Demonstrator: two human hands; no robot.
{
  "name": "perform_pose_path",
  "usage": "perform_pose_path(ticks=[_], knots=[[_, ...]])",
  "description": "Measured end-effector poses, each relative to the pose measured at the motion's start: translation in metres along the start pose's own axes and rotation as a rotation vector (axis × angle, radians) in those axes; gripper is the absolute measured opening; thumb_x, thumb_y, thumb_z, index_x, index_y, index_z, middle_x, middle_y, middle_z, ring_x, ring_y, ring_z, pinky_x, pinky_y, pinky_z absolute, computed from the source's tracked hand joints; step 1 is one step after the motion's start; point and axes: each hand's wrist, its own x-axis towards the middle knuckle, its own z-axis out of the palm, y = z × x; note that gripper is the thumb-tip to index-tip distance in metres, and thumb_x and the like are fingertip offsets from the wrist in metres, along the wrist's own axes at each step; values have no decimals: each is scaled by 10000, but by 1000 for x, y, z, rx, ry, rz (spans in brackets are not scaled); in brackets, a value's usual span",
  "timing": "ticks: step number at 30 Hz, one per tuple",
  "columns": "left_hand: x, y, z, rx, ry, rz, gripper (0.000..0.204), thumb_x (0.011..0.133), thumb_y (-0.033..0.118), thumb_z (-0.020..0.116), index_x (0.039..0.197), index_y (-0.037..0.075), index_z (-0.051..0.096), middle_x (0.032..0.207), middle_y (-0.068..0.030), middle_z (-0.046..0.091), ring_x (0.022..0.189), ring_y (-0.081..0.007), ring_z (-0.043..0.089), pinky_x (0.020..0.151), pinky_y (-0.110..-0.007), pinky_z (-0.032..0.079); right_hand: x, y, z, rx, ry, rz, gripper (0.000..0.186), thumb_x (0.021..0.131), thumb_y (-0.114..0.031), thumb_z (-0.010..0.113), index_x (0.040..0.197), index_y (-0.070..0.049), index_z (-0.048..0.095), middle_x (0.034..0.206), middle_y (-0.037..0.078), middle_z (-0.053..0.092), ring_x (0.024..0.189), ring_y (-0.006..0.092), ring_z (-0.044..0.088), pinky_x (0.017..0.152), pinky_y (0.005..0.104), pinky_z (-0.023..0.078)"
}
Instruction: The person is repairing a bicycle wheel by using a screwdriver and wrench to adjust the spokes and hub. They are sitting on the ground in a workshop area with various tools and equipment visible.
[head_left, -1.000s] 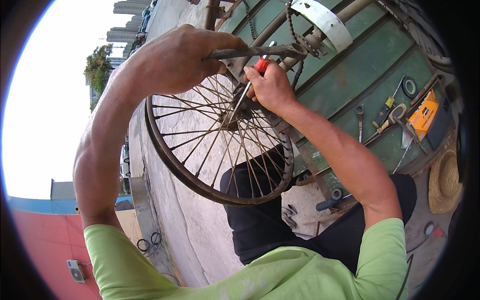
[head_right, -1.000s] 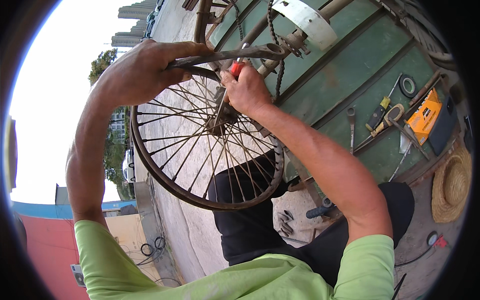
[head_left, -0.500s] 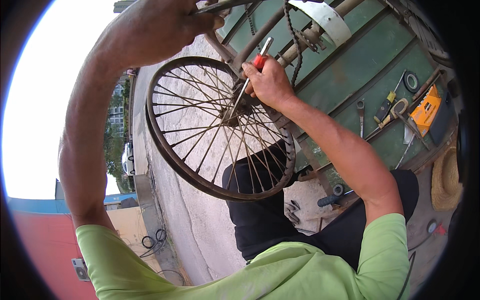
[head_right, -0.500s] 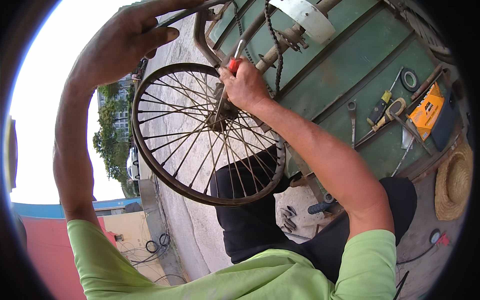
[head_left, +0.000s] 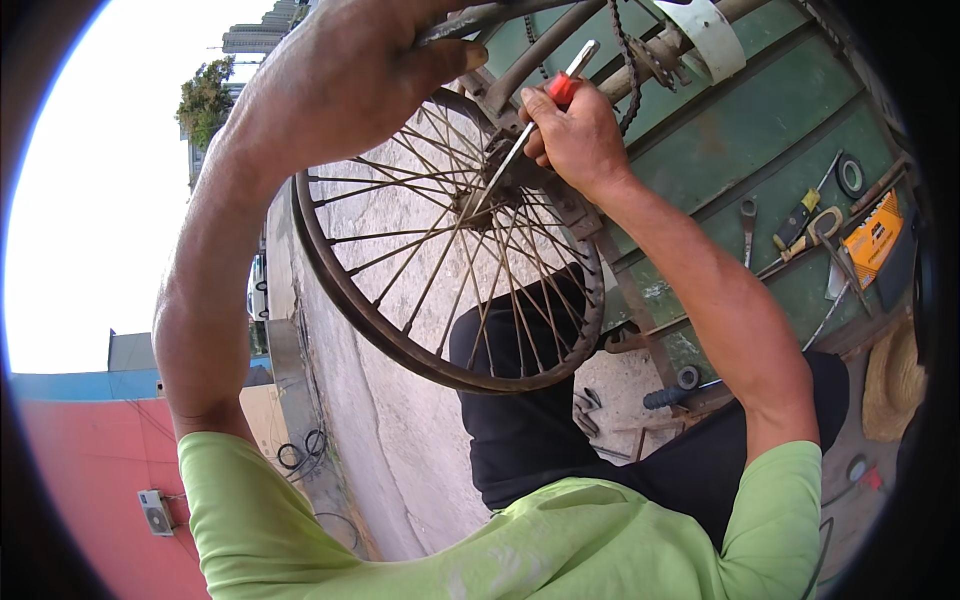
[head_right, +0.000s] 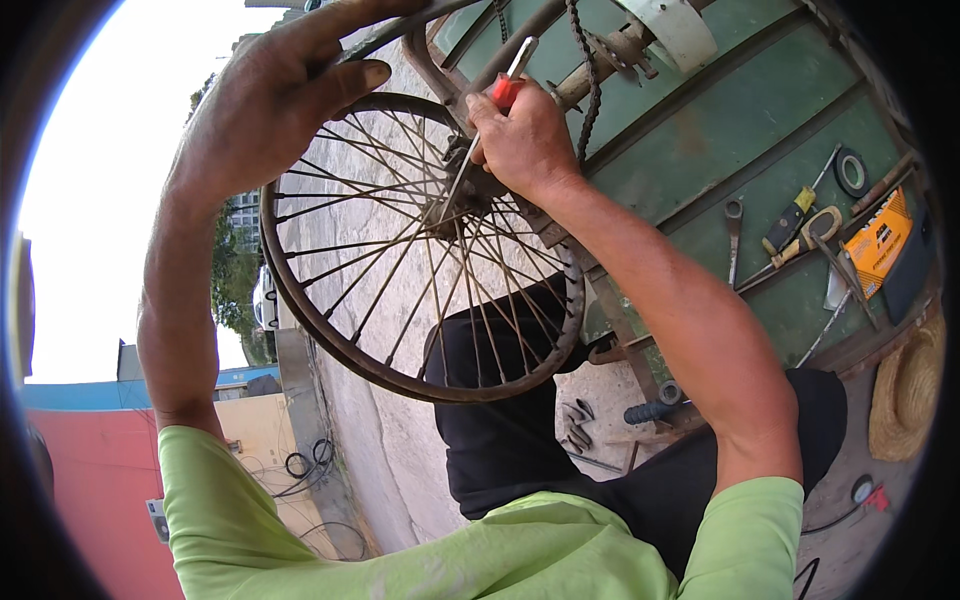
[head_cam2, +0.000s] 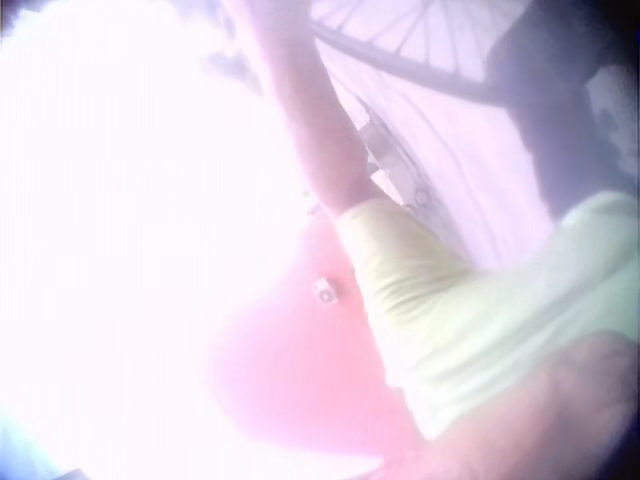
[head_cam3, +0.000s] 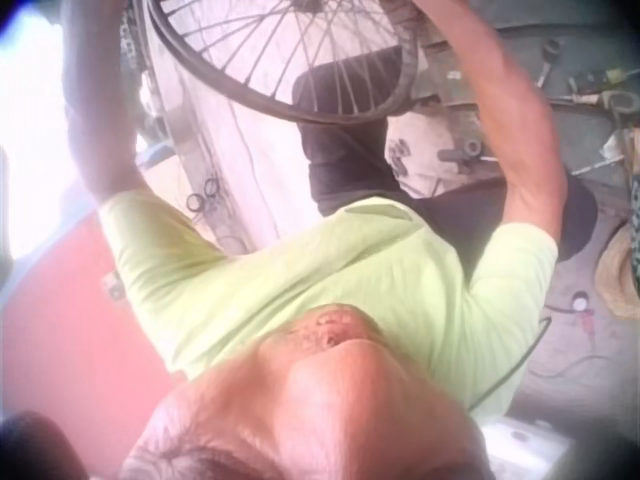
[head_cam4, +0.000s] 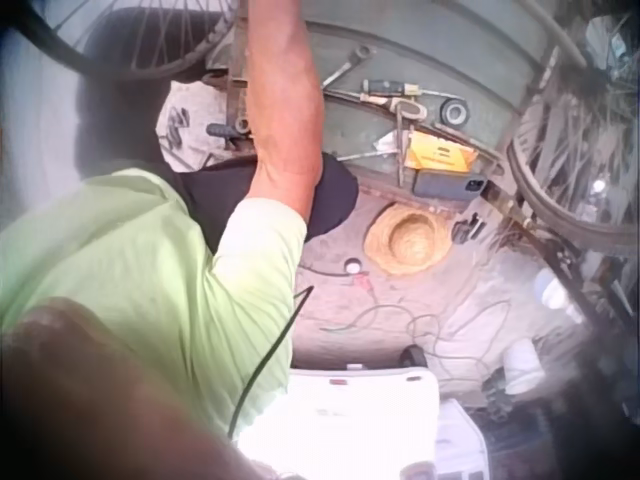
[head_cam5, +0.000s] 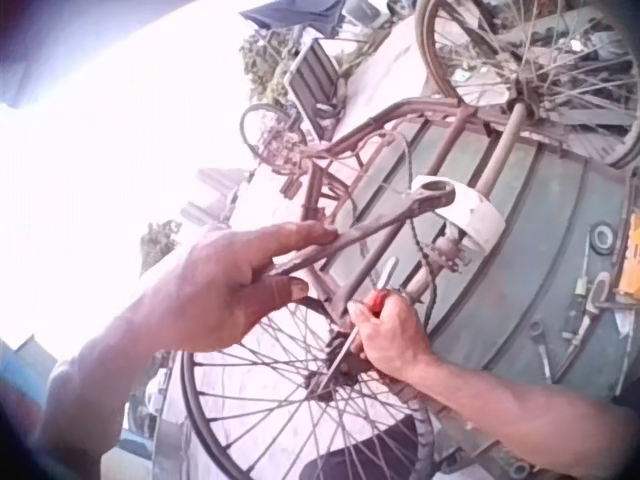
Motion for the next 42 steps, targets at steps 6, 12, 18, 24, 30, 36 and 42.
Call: perform_pose_path(ticks=[6,12,18,24,30,36,42], knots=[[-5,-24,10,-28,-4,32,480,950,71,701,1418,72,591,1072,-177,744,720,-241,702,675,-379,542,0,5,0,-14,0,30,273,1002,-249,652,971,19,610,805,97,710,552,170,705,477,297,556],[-2,-42,31,-75,99,178,451,973,93,671,1418,113,606,998,-153,747,702,-186,670,635,-360,522,-4,6,4,-19,-20,28,272,1006,-248,644,994,20,601,816,93,708,563,170,710,479,295,560],[-4,-46,34,168,-58,52,440,1015,214,667,1452,228,615,865,-67,758,585,-84,576,538,-306,447,-5,3,4,-8,-50,15,268,1006,-246,648,998,15,593,850,95,710,562,172,707,473,298,557],[-14,-44,45,-1,119,-92,457,988,196,675,1440,185,604,844,-90,688,676,-142,616,605,-331,463,-5,2,3,-23,-38,-31,254,1003,-249,657,967,-5,596,754,73,690,552,171,699,482,301,545],[-26,-78,81,91,118,-146,463,1018,287,682,1471,260,592,725,-39,680,586,-105,579,549,-343,448,-6,-30,2,-128,-32,-135,294,969,-287,691,961,-6,604,651,73,660,557,185,698,572,332,546],[-9,-78,78,-137,175,71,463,887,7,670,1347,37,633,1130,-233,728,981,-419,719,835,-460,564,-8,-25,5,-180,-79,-87,300,966,-302,682,983,-9,620,657,80,667,577,175,699,587,328,540],[-9,-70,72,-115,175,92,465,884,4,670,1347,30,627,1132,-238,725,1001,-419,715,859,-470,567,-9,-13,7,-169,-127,-42,278,981,-288,671,991,-13,625,677,66,659,572,169,692,565,326,535]])
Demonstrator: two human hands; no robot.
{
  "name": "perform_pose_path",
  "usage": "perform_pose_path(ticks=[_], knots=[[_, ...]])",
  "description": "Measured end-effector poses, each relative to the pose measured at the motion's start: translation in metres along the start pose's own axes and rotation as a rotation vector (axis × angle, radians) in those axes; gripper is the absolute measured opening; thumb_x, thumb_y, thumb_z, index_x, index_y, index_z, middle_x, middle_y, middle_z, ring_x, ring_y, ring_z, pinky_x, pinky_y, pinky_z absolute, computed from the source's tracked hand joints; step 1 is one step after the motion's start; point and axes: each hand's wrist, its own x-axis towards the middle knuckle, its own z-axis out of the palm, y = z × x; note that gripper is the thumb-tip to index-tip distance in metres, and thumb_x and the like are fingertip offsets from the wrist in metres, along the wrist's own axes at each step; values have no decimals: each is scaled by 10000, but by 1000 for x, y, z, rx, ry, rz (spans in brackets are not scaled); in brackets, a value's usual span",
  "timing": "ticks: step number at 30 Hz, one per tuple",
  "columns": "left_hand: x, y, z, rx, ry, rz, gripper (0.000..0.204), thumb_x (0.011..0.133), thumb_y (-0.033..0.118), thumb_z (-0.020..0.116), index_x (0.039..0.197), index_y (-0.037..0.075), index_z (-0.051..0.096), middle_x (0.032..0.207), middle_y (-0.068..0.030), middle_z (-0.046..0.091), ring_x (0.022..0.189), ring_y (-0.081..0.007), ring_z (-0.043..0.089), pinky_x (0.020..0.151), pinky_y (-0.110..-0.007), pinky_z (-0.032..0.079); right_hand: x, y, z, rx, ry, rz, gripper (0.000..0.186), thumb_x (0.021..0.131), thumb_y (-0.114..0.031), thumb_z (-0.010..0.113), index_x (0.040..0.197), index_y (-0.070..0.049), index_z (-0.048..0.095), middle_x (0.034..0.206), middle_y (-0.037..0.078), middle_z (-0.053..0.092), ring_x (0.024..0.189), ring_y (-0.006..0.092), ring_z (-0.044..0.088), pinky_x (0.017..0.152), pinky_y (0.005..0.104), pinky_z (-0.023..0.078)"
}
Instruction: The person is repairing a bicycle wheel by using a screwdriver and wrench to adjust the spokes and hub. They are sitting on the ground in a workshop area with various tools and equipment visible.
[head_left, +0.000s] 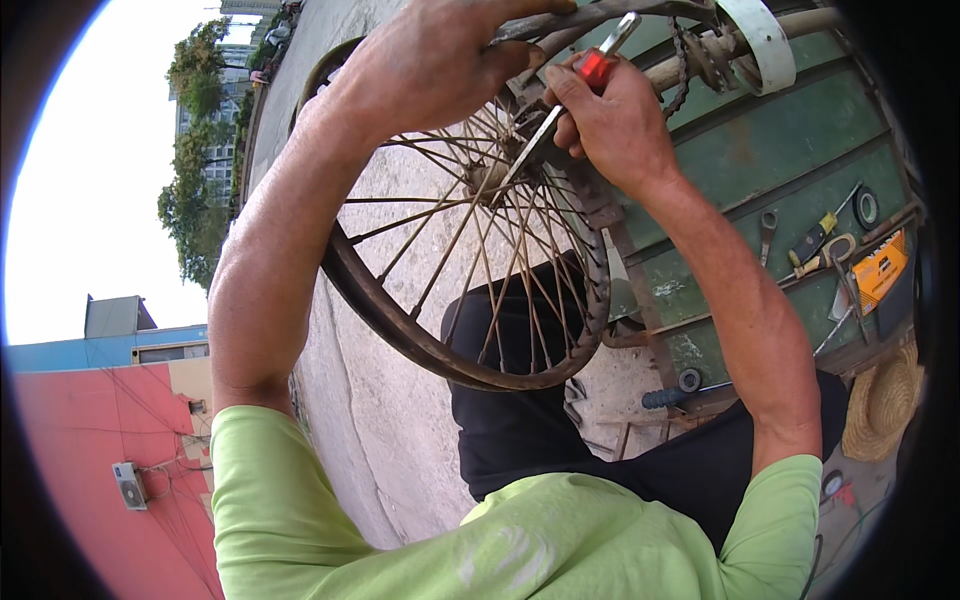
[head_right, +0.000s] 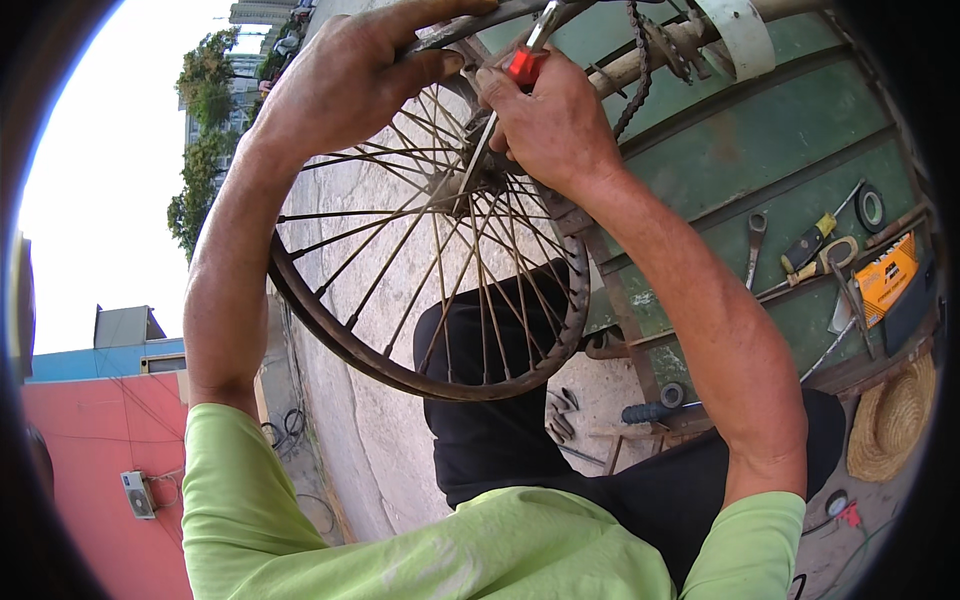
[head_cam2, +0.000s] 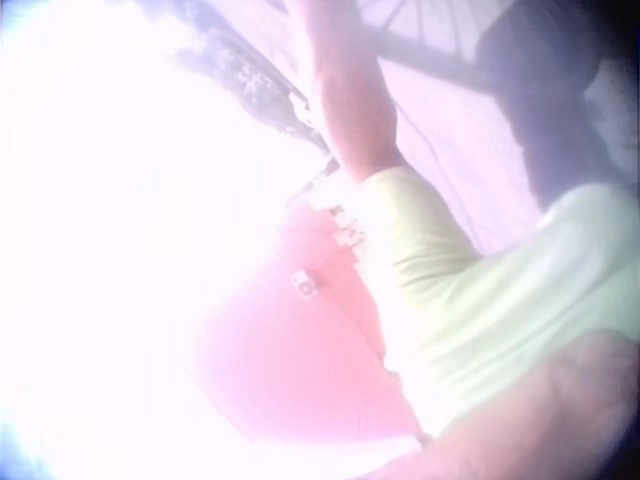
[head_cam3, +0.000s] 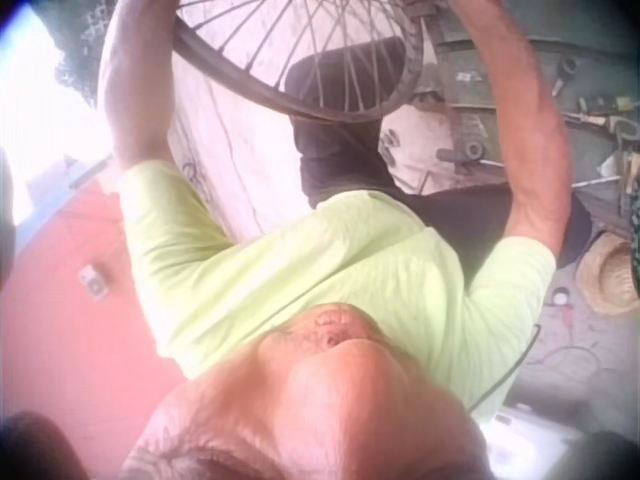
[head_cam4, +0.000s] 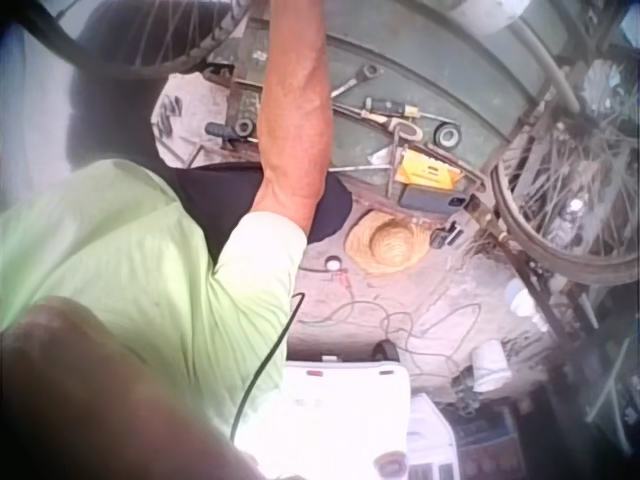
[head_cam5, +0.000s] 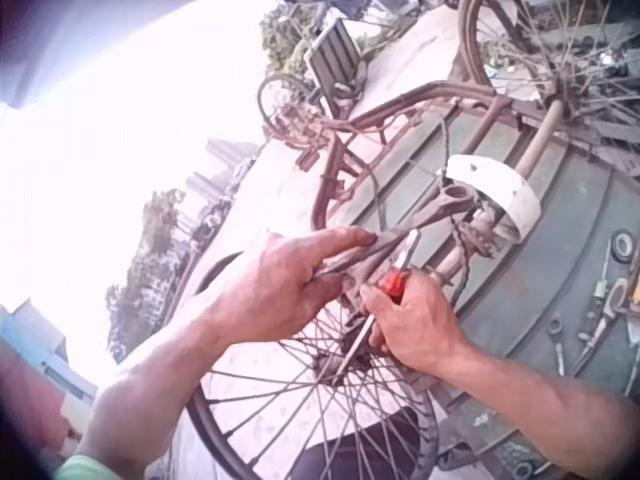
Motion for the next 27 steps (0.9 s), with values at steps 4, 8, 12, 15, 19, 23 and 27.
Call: perform_pose_path(ticks=[4,8,12,15,19,23,27], knots=[[1,-3,3,-53,-2,-1,462,889,-7,673,1348,27,625,1142,-232,727,1031,-409,718,872,-467,570,-4,-4,4,45,0,-29,265,1000,-284,656,988,-21,624,674,59,651,564,164,686,548,325,530],[2,-4,4,-51,11,22,453,897,-13,674,1346,28,628,1155,-226,729,1035,-397,724,875,-459,575,-7,4,12,43,4,-81,294,1043,-317,645,944,-41,624,625,8,605,536,81,575,504,256,468],[1,-10,8,-125,13,48,456,897,-17,674,1349,21,625,1147,-229,732,1013,-388,732,865,-456,579,-6,4,12,-7,-10,-71,285,1041,-312,652,969,-40,612,654,9,612,543,81,580,507,254,472],[1,-8,6,-93,-1,65,463,894,-22,674,1353,14,621,1122,-230,736,985,-381,739,844,-452,581,-6,6,15,7,-9,-94,275,1040,-302,655,997,-36,602,726,14,635,552,81,587,512,257,487],[2,7,-2,-64,-38,-21,473,887,-27,674,1355,15,621,1094,-231,739,954,-380,741,819,-448,580,-4,9,13,-18,-12,-111,259,1041,-281,654,1027,-30,590,816,19,654,567,80,599,516,261,505],[-1,-4,3,-95,-7,45,477,881,-28,675,1353,22,624,1097,-234,736,945,-390,738,812,-456,574,-7,8,17,8,-11,-101,246,1044,-271,650,1022,-33,590,802,15,651,569,76,598,509,259,497],[0,-11,6,-96,28,111,476,881,-29,672,1352,21,624,1095,-233,737,940,-391,737,810,-457,573,-7,7,15,21,-15,-90,239,1044,-267,649,1014,-37,591,773,11,645,562,74,592,506,254,485]])
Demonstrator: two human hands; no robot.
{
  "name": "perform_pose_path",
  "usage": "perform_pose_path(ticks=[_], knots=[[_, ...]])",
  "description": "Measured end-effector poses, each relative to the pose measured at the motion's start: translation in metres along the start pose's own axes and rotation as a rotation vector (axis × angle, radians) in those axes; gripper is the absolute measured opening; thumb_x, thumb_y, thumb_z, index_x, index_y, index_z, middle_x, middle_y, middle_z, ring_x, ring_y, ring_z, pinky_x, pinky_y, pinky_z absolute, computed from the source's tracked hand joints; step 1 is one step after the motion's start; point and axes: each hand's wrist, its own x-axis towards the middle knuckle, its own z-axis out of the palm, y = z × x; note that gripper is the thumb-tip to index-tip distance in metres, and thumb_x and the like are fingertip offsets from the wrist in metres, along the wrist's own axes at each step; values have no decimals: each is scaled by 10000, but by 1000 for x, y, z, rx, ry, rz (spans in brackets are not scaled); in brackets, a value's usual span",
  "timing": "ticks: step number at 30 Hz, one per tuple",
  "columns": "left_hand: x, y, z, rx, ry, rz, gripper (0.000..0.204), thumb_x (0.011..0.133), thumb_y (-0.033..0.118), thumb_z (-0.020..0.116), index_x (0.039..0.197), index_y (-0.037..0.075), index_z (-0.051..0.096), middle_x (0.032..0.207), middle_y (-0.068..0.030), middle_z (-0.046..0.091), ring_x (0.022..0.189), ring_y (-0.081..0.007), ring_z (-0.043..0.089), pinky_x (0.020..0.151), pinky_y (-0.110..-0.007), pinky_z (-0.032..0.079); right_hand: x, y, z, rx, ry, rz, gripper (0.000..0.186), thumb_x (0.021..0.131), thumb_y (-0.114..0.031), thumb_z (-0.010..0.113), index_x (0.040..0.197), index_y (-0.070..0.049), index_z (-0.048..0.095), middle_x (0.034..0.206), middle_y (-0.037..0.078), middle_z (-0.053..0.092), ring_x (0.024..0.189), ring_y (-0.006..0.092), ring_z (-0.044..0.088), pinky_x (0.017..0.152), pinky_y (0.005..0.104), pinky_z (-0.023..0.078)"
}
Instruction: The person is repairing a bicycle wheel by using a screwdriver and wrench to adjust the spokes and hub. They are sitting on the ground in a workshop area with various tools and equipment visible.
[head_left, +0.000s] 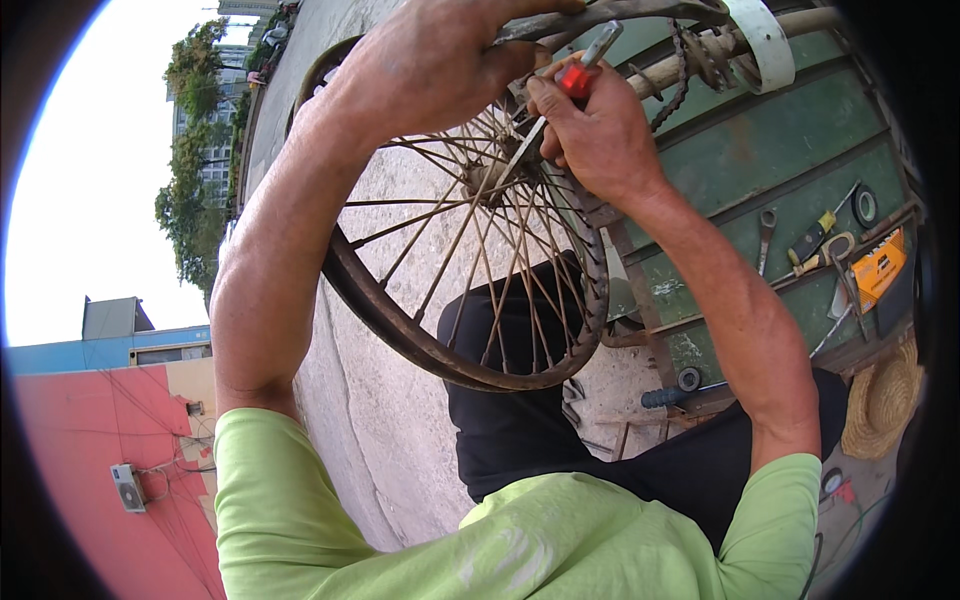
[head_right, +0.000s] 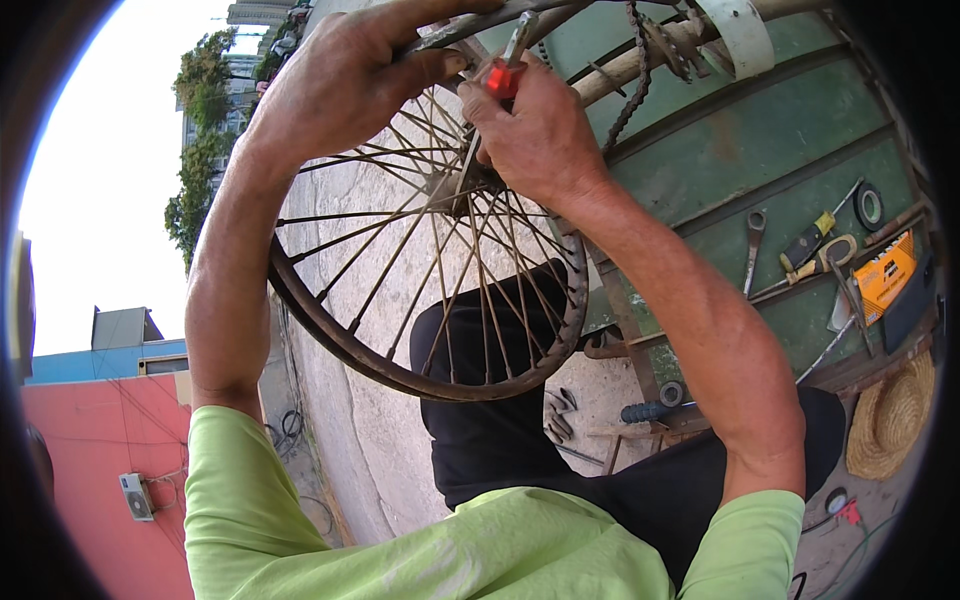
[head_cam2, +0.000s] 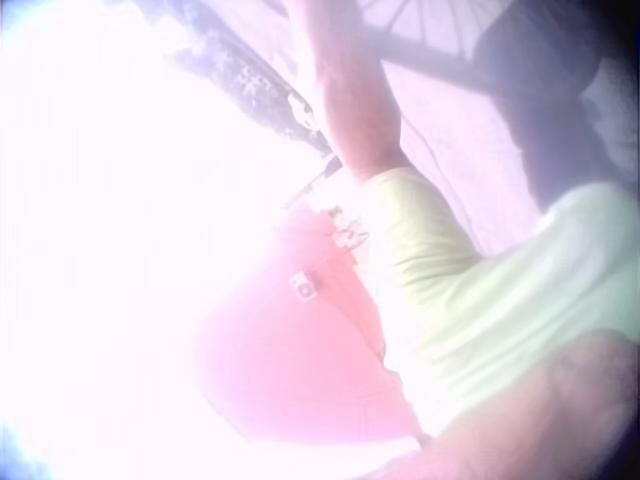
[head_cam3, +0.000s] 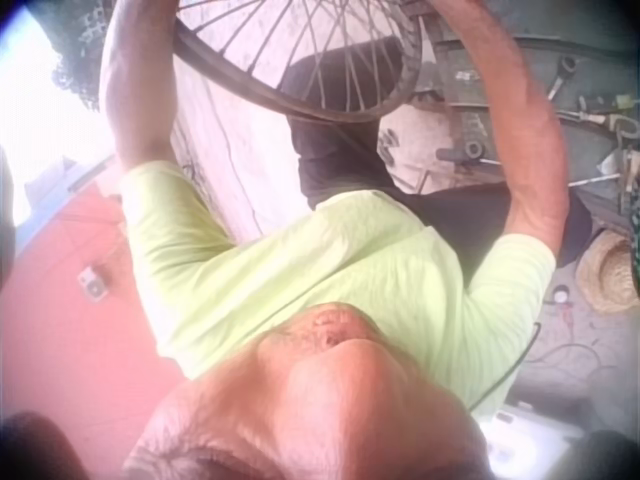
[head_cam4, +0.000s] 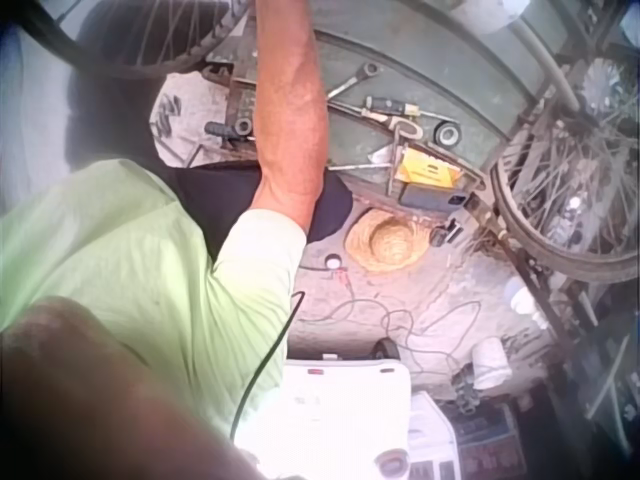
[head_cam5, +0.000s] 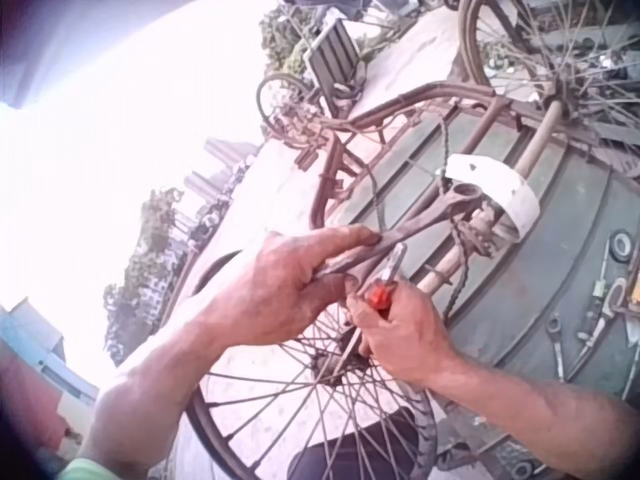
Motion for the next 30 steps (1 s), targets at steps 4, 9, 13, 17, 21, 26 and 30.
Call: perform_pose_path(ticks=[4,9,13,17,21,26,30], knots=[[0,6,-2,-5,-24,-55,470,884,-29,669,1349,20,626,1085,-234,737,935,-393,736,810,-456,574,-1,-3,0,-13,1,17,247,1042,-275,653,995,-40,591,746,9,638,564,75,593,511,254,481],[2,9,-1,-16,-51,-108,459,894,-22,666,1349,24,627,1072,-223,742,928,-387,739,810,-451,575,3,-2,-3,-16,15,-4,245,998,-271,656,942,-47,572,644,31,615,562,157,678,563,339,532],[1,11,-2,38,-44,-79,451,909,-16,662,1355,29,623,1101,-215,741,967,-371,737,831,-451,572,6,-2,-2,-27,0,10,252,996,-278,657,951,-44,575,641,34,623,566,159,673,569,347,526],[2,7,0,2,-15,-80,452,914,-11,664,1362,36,619,1149,-218,729,1025,-376,723,852,-451,565,10,0,-3,-77,-24,19,254,992,-295,662,984,-51,589,647,43,640,613,183,688,627,369,531],[3,10,-1,-31,-2,-85,454,916,-9,665,1365,40,617,1149,-215,729,1024,-378,722,851,-448,564,11,4,-1,-121,3,-18,266,986,-313,666,1006,-57,597,656,54,656,651,206,698,677,388,533],[2,-1,2,-16,26,-5,451,923,4,667,1370,43,615,1087,-205,742,934,-343,733,809,-430,570,12,5,-3,-132,-5,-23,275,988,-326,664,1015,-59,604,655,59,662,657,209,702,685,387,537],[-6,-4,7,255,138,51,455,1021,261,677,1469,243,598,753,-36,705,589,-118,594,541,-339,456,11,4,-1,-143,-30,-8,279,994,-327,657,1026,-55,606,670,66,666,676,206,707,695,386,545]])
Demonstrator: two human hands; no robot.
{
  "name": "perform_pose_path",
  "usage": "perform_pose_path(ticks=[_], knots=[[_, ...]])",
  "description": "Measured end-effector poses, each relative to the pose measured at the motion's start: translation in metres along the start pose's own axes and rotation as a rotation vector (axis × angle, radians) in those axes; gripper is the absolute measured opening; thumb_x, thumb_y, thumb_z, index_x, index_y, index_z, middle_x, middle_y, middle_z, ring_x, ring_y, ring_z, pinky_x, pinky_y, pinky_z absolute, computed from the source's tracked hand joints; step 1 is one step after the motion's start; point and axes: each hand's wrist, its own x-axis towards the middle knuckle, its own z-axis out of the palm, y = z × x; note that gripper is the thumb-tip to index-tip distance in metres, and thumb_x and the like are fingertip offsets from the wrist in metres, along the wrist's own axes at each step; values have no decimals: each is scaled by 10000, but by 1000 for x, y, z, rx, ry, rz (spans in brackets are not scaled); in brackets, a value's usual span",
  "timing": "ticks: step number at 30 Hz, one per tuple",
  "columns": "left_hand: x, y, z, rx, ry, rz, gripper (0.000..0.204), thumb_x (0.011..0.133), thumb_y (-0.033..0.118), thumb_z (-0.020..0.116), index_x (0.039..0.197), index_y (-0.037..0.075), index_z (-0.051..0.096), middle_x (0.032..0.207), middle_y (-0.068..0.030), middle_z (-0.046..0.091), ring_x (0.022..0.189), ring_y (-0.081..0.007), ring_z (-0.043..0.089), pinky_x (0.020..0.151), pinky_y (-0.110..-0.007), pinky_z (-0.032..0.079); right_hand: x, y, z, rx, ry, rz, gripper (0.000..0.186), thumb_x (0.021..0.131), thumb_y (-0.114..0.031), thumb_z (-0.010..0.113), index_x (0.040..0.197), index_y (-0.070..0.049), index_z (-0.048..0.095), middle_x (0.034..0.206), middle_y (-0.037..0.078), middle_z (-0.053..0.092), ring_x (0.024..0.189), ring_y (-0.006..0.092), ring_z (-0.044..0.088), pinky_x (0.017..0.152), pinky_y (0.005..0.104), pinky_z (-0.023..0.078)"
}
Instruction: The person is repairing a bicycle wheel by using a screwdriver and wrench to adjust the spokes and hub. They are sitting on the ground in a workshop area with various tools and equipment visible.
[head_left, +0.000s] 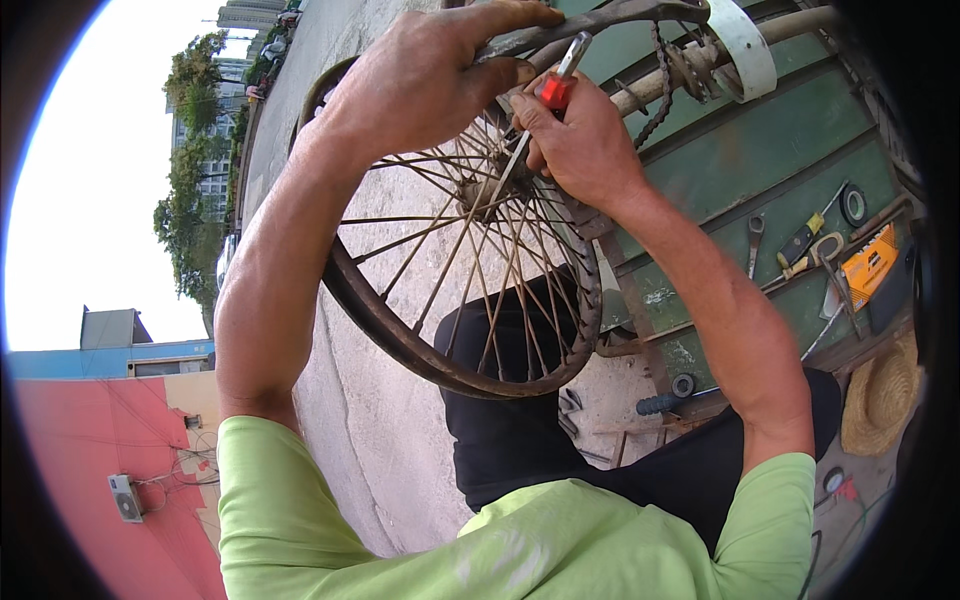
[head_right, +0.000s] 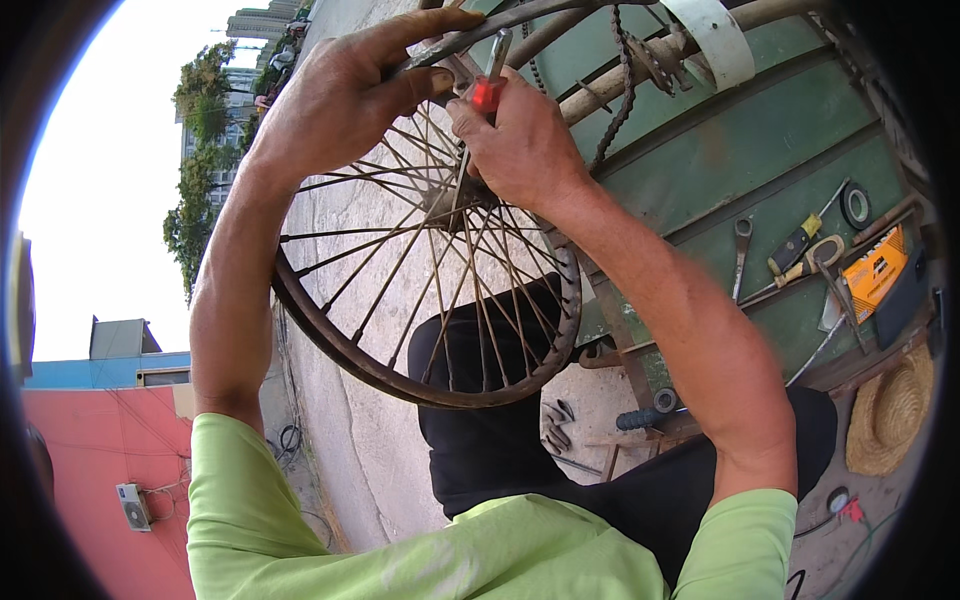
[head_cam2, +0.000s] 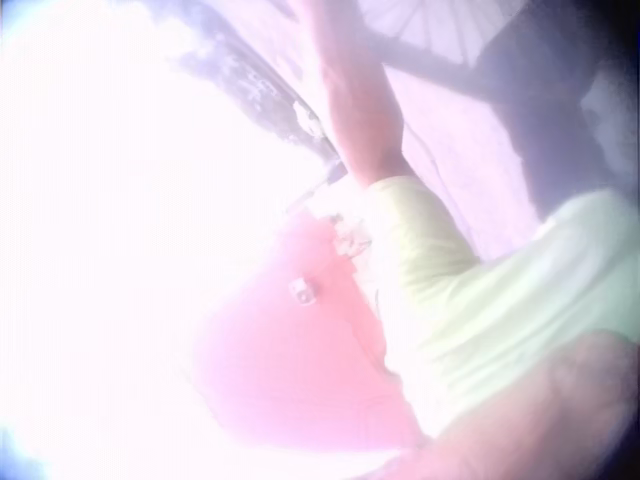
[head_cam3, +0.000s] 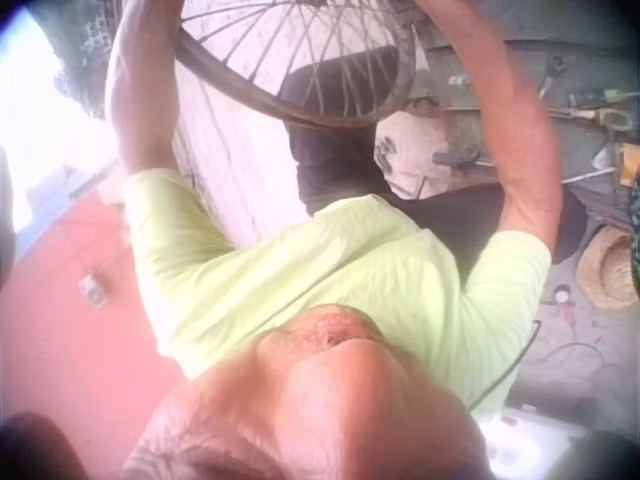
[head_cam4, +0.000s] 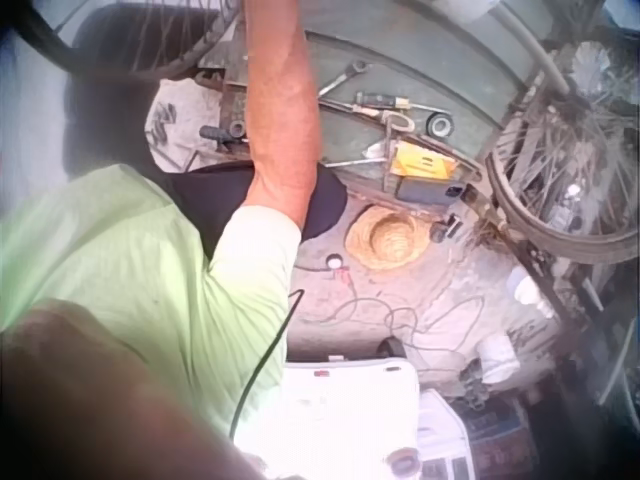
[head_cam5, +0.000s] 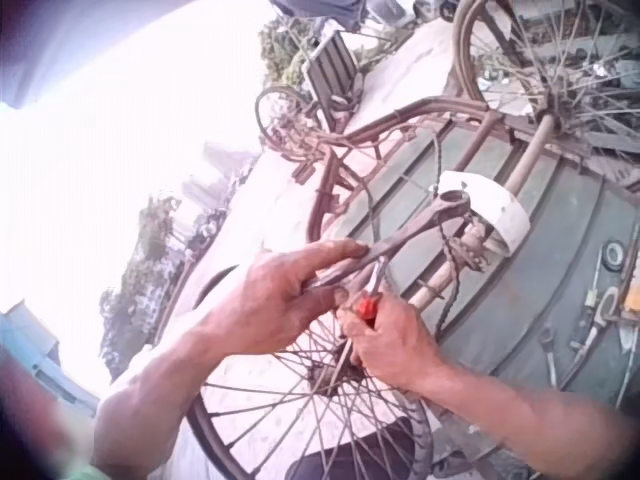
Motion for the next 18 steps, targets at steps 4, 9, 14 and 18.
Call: perform_pose_path(ticks=[4,9,14,18], knots=[[4,10,-23,76,-163,-160,455,1008,245,690,1456,237,613,655,-37,592,547,-91,500,530,-318,385,2,5,2,25,49,-26,310,988,-335,668,1020,-35,599,715,111,670,720,277,704,718,416,543],[18,16,-62,55,-120,-57,444,998,208,692,1437,211,627,673,-14,609,533,-69,441,495,-302,329,3,9,2,-9,83,-56,310,979,-325,676,999,-27,588,706,117,669,715,291,698,724,431,543],[17,35,-82,268,-489,-237,372,1042,147,613,1414,158,633,739,-35,679,597,-63,593,500,-250,443,-5,-6,3,83,23,73,284,976,-292,680,991,-23,589,647,99,654,628,282,698,700,424,546],[51,65,-110,163,-389,-557,438,980,80,661,1414,75,603,975,-111,745,772,-144,686,701,-328,549,-3,-2,-1,58,55,0,262,995,-291,660,968,-39,593,655,61,657,592,188,692,618,361,546]])
